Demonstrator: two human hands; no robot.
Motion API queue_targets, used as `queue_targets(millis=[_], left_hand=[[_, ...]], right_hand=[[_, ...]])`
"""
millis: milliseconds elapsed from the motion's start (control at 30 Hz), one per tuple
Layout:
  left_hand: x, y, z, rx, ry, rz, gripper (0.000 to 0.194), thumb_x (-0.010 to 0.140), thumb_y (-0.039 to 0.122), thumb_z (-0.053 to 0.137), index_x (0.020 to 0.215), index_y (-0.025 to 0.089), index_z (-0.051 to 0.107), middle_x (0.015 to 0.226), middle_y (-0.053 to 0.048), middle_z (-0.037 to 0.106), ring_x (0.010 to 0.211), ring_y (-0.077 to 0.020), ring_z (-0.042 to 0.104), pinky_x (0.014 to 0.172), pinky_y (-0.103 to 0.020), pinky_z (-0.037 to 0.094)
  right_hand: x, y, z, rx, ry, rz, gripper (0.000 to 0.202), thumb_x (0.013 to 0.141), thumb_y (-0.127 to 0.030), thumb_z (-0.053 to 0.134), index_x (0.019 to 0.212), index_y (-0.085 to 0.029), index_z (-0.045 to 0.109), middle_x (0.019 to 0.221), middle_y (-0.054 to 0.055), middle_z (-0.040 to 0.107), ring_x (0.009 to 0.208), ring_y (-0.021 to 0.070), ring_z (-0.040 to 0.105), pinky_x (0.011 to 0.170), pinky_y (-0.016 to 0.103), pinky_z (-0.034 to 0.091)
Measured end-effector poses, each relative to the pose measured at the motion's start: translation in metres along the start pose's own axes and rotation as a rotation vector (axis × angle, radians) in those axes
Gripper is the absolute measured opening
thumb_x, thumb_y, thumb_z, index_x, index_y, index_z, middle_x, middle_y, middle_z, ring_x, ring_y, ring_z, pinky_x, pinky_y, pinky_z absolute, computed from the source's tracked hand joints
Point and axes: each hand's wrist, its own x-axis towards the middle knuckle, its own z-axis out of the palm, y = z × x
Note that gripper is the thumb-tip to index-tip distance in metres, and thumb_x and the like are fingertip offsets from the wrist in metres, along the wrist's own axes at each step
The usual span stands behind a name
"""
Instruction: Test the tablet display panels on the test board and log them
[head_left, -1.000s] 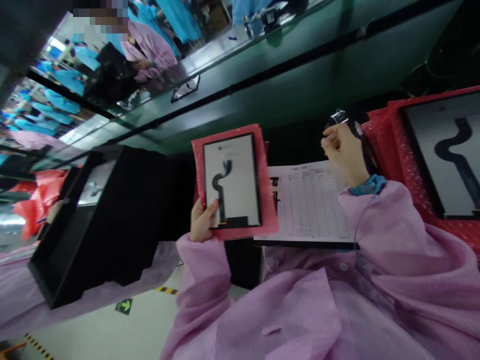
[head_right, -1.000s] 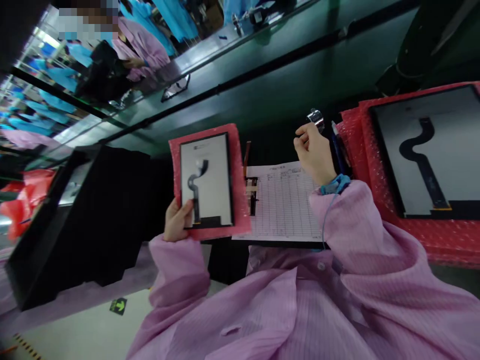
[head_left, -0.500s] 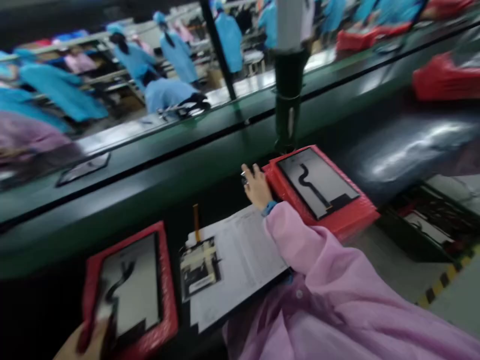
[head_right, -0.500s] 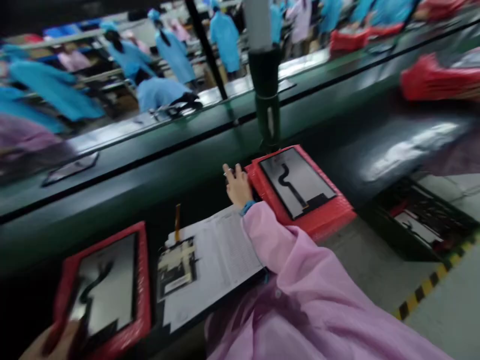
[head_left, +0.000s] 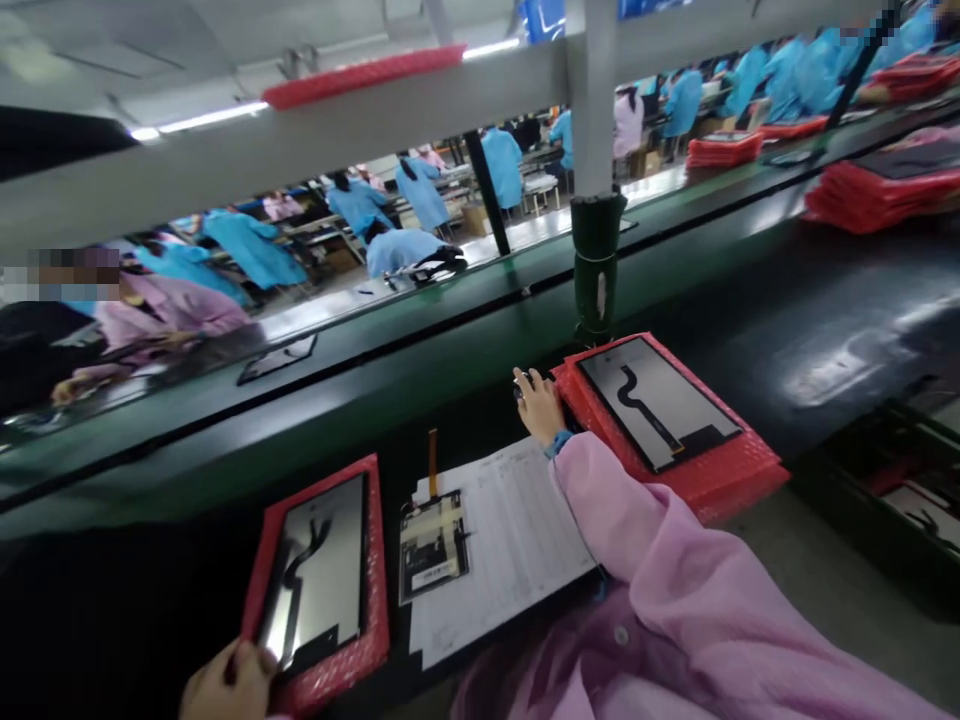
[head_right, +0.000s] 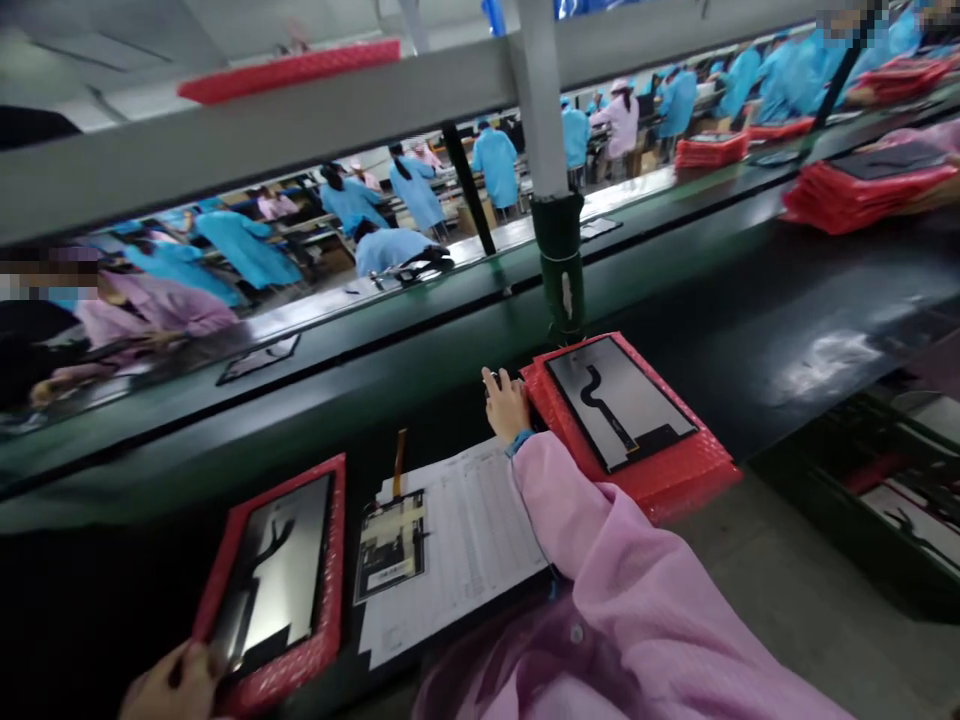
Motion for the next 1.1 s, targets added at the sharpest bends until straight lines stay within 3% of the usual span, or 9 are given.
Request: queue_targets(millis=[167, 267, 367, 567, 700, 833, 933, 1000, 1100], left_hand=[[0.005, -0.014, 0.014, 0.014, 0.043, 0.041, 0.010, 0.064, 0.037, 0.051, 0.060, 0.028, 0.052, 0.066, 0.002, 0.054, 0.107, -0.0324, 0.067, 0.104, -0.054, 0.051], [0.004, -0.025, 0.016, 0.027, 0.024, 0.120, 0.013, 0.070, 0.034, 0.054, 0.071, 0.024, 0.061, 0.085, -0.006, 0.066, 0.107, -0.0327, 0.066, 0.102, -0.048, 0.052], [0.005, -0.034, 0.018, 0.046, 0.033, 0.172, 0.022, 0.077, 0.033, 0.052, 0.083, 0.019, 0.068, 0.096, -0.012, 0.068, 0.110, -0.0324, 0.064, 0.103, -0.045, 0.050], [0.005, -0.038, 0.019, 0.077, 0.016, 0.206, 0.025, 0.084, 0.029, 0.051, 0.092, 0.017, 0.071, 0.099, -0.012, 0.067, 0.108, -0.0297, 0.063, 0.099, -0.042, 0.050], [0.004, -0.038, 0.017, 0.078, 0.000, 0.209, 0.025, 0.084, 0.030, 0.051, 0.093, 0.018, 0.072, 0.098, -0.011, 0.068, 0.104, -0.0297, 0.063, 0.096, -0.042, 0.051], [0.003, -0.037, 0.017, 0.073, 0.007, 0.223, 0.027, 0.084, 0.030, 0.051, 0.095, 0.017, 0.072, 0.099, -0.011, 0.068, 0.103, -0.0297, 0.064, 0.095, -0.041, 0.051], [0.001, -0.034, 0.017, 0.059, 0.023, 0.249, 0.026, 0.082, 0.028, 0.052, 0.094, 0.016, 0.072, 0.095, -0.011, 0.068, 0.098, -0.0284, 0.065, 0.092, -0.041, 0.052], [-0.002, -0.031, 0.015, 0.041, 0.058, 0.282, 0.029, 0.083, 0.029, 0.052, 0.099, 0.014, 0.072, 0.096, -0.012, 0.068, 0.097, -0.0285, 0.065, 0.093, -0.042, 0.052], [-0.011, -0.027, 0.008, 0.020, 0.169, 0.330, 0.037, 0.087, 0.032, 0.051, 0.111, 0.010, 0.070, 0.112, -0.017, 0.066, 0.114, -0.0325, 0.062, 0.107, -0.048, 0.046]], right_hand=[[0.003, -0.002, 0.006, 0.033, -0.077, 0.048, 0.057, 0.099, -0.021, 0.058, 0.154, -0.020, 0.046, 0.153, 0.017, 0.049, 0.122, 0.0291, 0.060, 0.105, 0.051, 0.051], [0.006, -0.004, 0.009, 0.055, -0.114, 0.069, 0.063, 0.096, -0.012, 0.053, 0.158, -0.018, 0.043, 0.155, 0.020, 0.047, 0.121, 0.0337, 0.058, 0.106, 0.052, 0.047], [0.008, -0.002, 0.011, 0.067, -0.132, 0.071, 0.064, 0.096, -0.011, 0.046, 0.159, -0.020, 0.041, 0.155, 0.018, 0.047, 0.122, 0.0344, 0.056, 0.106, 0.051, 0.045], [0.010, 0.000, 0.011, 0.063, -0.152, 0.074, 0.057, 0.097, -0.014, 0.045, 0.152, -0.024, 0.052, 0.162, 0.012, 0.043, 0.119, 0.0319, 0.057, 0.107, 0.048, 0.044], [0.010, -0.002, 0.012, 0.059, -0.135, 0.093, 0.057, 0.096, -0.015, 0.048, 0.153, -0.021, 0.051, 0.167, 0.016, 0.033, 0.120, 0.0342, 0.059, 0.105, 0.052, 0.045], [0.009, -0.004, 0.011, 0.075, -0.128, 0.091, 0.058, 0.093, -0.020, 0.055, 0.151, -0.021, 0.052, 0.168, 0.017, 0.031, 0.126, 0.0376, 0.055, 0.106, 0.054, 0.045], [0.007, -0.007, 0.008, 0.089, -0.126, 0.099, 0.073, 0.088, -0.021, 0.063, 0.158, -0.015, 0.042, 0.169, 0.023, 0.025, 0.134, 0.0418, 0.049, 0.111, 0.057, 0.042], [0.004, -0.010, 0.001, 0.117, -0.079, 0.117, 0.078, 0.089, -0.018, 0.058, 0.161, -0.010, 0.031, 0.168, 0.026, 0.021, 0.140, 0.0416, 0.044, 0.114, 0.057, 0.039], [-0.015, -0.017, -0.019, 0.211, 0.046, 0.075, 0.073, 0.091, -0.017, 0.050, 0.160, -0.006, 0.028, 0.161, 0.025, 0.035, 0.145, 0.0380, 0.039, 0.118, 0.058, 0.035]])
